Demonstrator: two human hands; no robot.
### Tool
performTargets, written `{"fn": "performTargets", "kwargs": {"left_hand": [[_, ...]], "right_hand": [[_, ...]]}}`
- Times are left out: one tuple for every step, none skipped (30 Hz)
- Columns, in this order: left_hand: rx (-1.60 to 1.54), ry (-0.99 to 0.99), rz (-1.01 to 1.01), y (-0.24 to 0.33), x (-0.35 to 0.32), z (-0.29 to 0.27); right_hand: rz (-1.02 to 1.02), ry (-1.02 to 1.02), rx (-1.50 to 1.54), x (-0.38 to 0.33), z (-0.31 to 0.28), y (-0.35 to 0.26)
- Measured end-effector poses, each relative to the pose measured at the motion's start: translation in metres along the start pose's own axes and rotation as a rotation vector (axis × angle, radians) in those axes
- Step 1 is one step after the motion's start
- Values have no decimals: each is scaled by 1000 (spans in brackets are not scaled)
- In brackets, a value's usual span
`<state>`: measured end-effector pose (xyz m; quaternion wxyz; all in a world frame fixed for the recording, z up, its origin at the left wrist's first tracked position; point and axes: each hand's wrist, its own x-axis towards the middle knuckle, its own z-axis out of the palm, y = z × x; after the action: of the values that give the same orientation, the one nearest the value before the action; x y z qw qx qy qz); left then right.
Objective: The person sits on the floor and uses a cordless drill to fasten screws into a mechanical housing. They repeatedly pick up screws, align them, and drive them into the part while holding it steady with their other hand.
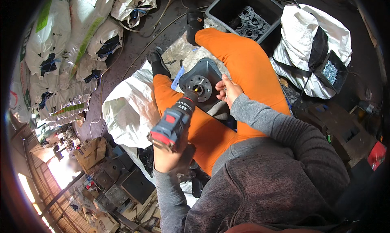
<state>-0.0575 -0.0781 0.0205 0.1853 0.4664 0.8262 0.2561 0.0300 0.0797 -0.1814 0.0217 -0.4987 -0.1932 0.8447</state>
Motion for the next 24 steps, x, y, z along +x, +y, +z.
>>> {"fn": "performTargets", "kwargs": {"left_hand": [[-74, 31, -81, -8, 2, 3], [-176, -5, -242, -13, 2, 2], [-274, -31, -404, -20, 2, 3], [-289, -46, -436, -25, 6, 4], [-303, -62, -468, -29, 10, 4], [-317, -78, -501, -33, 15, 5], [-295, -83, -419, -36, 20, 5], [-290, -96, -398, -40, 24, 5], [-286, -106, -375, -45, 28, 5], [-285, -120, -350, -50, 34, 5], [-264, -166, -368, -54, 40, 3], [-233, -224, -406, -57, 43, -2], [-202, -282, -443, -58, 49, -9], [-171, -341, -480, -56, 56, -14], [-80, -417, -425, -52, 66, -18], [-74, -417, -407, -48, 72, -20], [-68, -417, -388, -43, 76, -21], [-62, -417, -374, -42, 78, -21], [-79, -434, -351, -47, 78, -20], [-44, -433, -338, -51, 75, -19], [-12, -431, -329, -52, 72, -17], [20, -429, -318, -52, 73, -15], [29, -483, -194, -50, 78, -17], [47, -491, -162, -49, 81, -16]], "right_hand": [[-32, -24, -40, 2, -3, 4], [-65, -47, -79, 4, -3, 7], [-79, -40, -103, 5, -1, 8], [-112, -46, -127, 7, 2, 8], [-145, -52, -151, 9, 6, 8], [-182, -56, -177, 15, 8, 11], [-218, -59, -203, 21, 10, 15], [-225, -70, -305, 29, 8, 23], [-234, -81, -411, 39, 3, 30], [-243, -88, -515, 47, -1, 38], [-238, -72, -525, 55, -3, 46], [-234, -87, -547, 53, -3, 44], [-228, -102, -569, 50, -4, 40], [-223, -118, -591, 48, -3, 37], [-238, -123, -542, 49, -2, 39], [-253, -126, -493, 49, 0, 41], [-269, -128, -442, 49, 1, 42], [-249, -123, -449, 49, 2, 42], [-229, -117, -456, 49, 3, 43], [-210, -111, -462, 48, 5, 43], [-214, -111, -459, 46, 6, 41], [-219, -111, -457, 44, 8, 40], [-223, -111, -454, 42, 9, 38], [-223, -123, -441, 42, 9, 38]]}}
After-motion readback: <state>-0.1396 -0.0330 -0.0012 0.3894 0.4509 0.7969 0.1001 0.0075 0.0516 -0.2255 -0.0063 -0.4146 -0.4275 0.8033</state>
